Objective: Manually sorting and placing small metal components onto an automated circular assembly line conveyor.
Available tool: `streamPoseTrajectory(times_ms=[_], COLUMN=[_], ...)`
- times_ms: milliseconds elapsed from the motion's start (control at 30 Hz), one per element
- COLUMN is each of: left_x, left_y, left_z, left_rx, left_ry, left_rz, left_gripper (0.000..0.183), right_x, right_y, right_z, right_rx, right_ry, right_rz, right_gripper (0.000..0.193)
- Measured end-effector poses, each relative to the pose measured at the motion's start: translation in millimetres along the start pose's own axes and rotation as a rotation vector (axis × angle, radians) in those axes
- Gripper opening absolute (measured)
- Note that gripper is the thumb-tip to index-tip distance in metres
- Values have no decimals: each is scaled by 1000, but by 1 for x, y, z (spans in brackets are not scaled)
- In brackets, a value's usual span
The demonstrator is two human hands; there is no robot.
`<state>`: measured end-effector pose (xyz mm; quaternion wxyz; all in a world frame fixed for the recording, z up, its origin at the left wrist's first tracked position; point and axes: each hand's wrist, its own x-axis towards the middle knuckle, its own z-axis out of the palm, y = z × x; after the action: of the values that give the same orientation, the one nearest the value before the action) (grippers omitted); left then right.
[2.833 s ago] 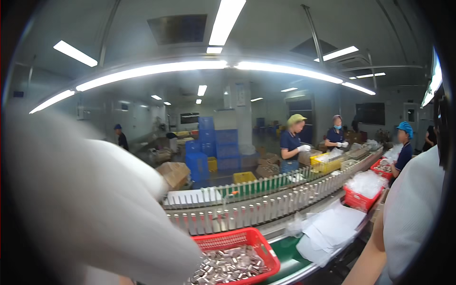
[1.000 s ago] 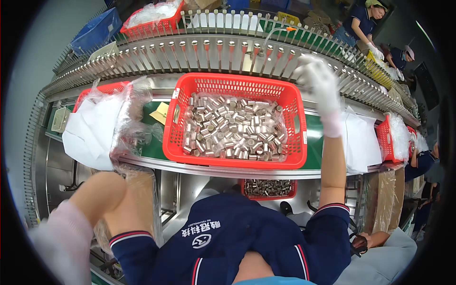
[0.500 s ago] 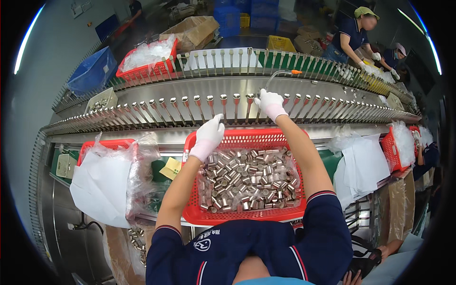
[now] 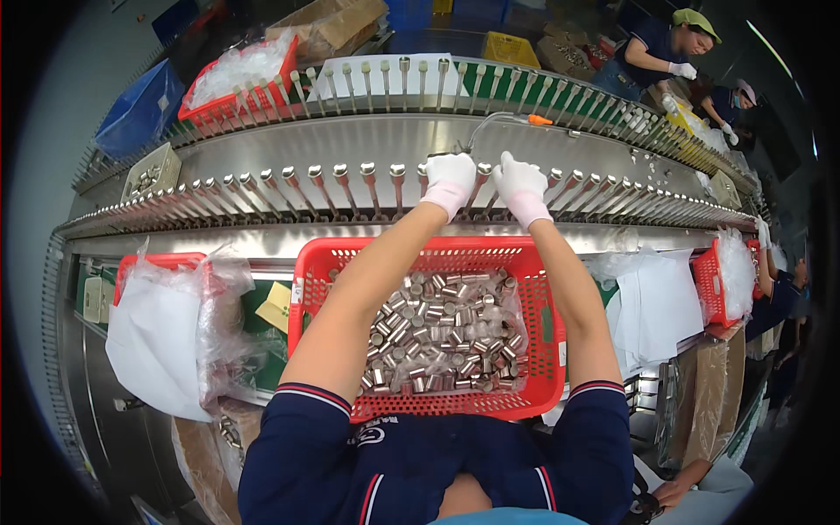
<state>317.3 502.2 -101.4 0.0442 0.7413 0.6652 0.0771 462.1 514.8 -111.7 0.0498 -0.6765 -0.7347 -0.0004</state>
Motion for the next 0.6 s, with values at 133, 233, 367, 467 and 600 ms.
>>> streamPoseTrajectory(times_ms=[133,233,367,467,600], left_x=[-58,-122,-186,-147,-63], left_y=[37,36,-32,-49,-75], left_z=[-66,-93,-25,-13,-39], left_rx=[-181,-158,-82,-69,325], left_ry=[497,16,-711,-162,169], left_rz=[361,328,129,-110,46], left_gripper=[20,26,40,35,38], right_x=[-7,-2,-4,-44,-139], right_y=[33,66,84,62,-10], right_z=[6,4,3,-76,-162], right_rx=[37,46,-1,372,473], right_ry=[118,88,88,489,32], right_rz=[-51,80,9,-150,-602], right_gripper=[27,27,24,15,20])
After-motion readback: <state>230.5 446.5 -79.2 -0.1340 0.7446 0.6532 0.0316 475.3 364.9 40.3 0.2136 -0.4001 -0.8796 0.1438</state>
